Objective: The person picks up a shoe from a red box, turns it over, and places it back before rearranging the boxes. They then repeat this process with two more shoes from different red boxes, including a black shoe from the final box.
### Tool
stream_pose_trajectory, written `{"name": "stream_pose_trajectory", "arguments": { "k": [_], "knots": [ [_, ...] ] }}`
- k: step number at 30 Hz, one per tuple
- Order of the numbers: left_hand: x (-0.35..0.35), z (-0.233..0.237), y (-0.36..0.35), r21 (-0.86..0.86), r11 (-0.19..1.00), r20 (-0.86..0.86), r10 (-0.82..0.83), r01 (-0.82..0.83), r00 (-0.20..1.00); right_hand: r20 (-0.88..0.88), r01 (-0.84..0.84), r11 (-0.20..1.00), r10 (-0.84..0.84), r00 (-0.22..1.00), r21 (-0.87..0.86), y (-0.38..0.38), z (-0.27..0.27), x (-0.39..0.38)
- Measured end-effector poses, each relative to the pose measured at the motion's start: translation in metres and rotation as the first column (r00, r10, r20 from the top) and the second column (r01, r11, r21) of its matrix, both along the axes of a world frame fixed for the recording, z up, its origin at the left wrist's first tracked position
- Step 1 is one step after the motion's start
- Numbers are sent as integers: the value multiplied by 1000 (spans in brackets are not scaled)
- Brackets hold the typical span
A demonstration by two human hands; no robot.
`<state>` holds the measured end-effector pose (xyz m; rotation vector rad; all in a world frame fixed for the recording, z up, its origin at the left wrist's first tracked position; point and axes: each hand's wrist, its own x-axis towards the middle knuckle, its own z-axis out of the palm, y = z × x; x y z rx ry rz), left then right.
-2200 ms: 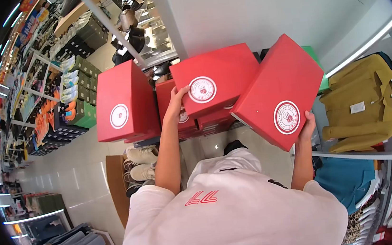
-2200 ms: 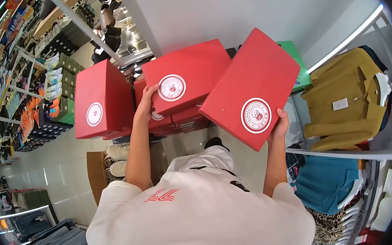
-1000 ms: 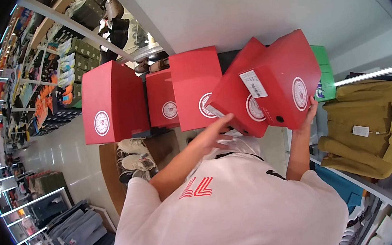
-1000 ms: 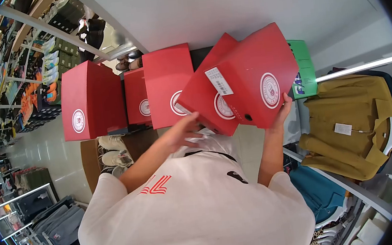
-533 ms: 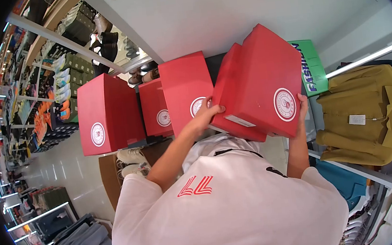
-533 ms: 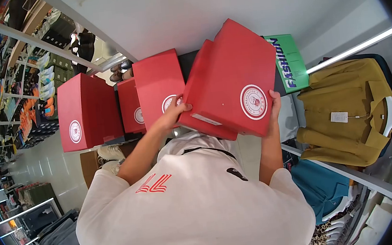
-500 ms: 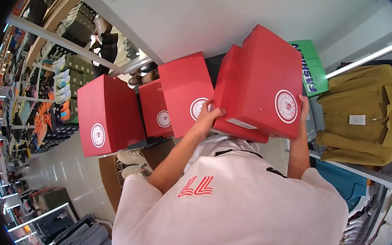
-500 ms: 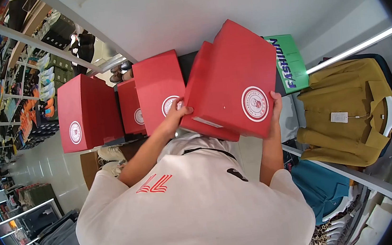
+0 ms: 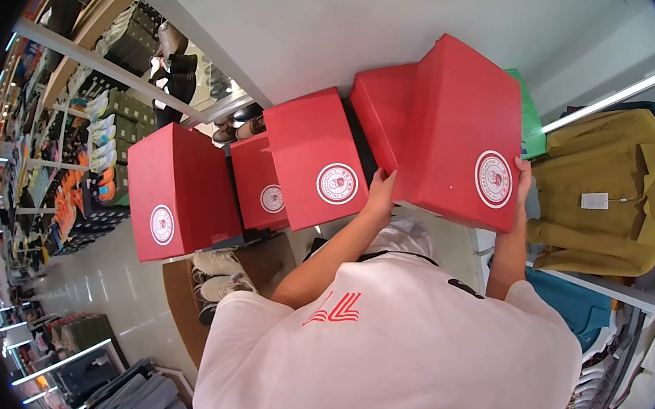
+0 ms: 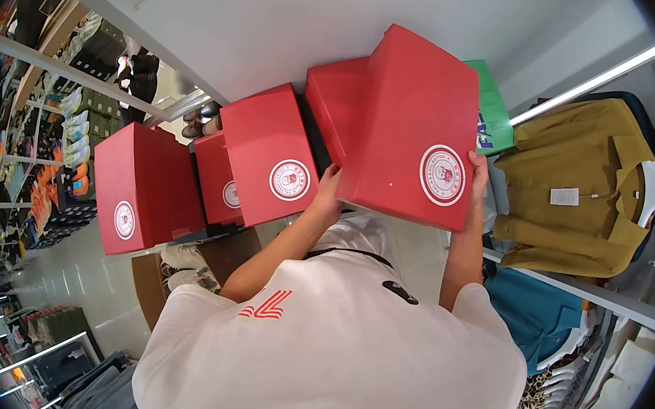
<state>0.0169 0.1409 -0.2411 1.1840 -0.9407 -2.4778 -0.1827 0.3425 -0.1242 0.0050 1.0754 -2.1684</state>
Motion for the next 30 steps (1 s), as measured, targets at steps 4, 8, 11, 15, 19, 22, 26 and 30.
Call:
{"name": "stream_pose_trajectory", "arguments": {
  "k": [4,8,11,15,19,22,26,30],
  "knots": [
    [27,41,-22,-17,998,-265,-63,60,962,52,-63,998,64,997,-27,-14,1,22],
    [73,129,-45,155,985,-102,96,-79,990,101,-5,999,9,995,-32,-67,10,81],
    [107,139,-44,26,987,-241,158,-156,958,69,-17,1000,16,998,14,-101,13,135],
    [113,126,-73,-414,876,-53,248,-247,967,101,-192,964,176,979,183,-125,16,179],
    [133,129,-131,-265,935,-50,230,-235,972,50,-360,876,364,930,321,-127,9,190],
    [141,127,-168,-194,960,-4,205,-202,979,34,-519,792,538,842,321,-118,10,170],
    [143,121,-195,-282,939,80,228,-198,970,-602,-18,916,279,748,401,-103,-12,105],
    [142,122,-201,-446,890,173,188,-93,967,-616,161,843,230,753,513,-121,-2,72]
  ]
}}
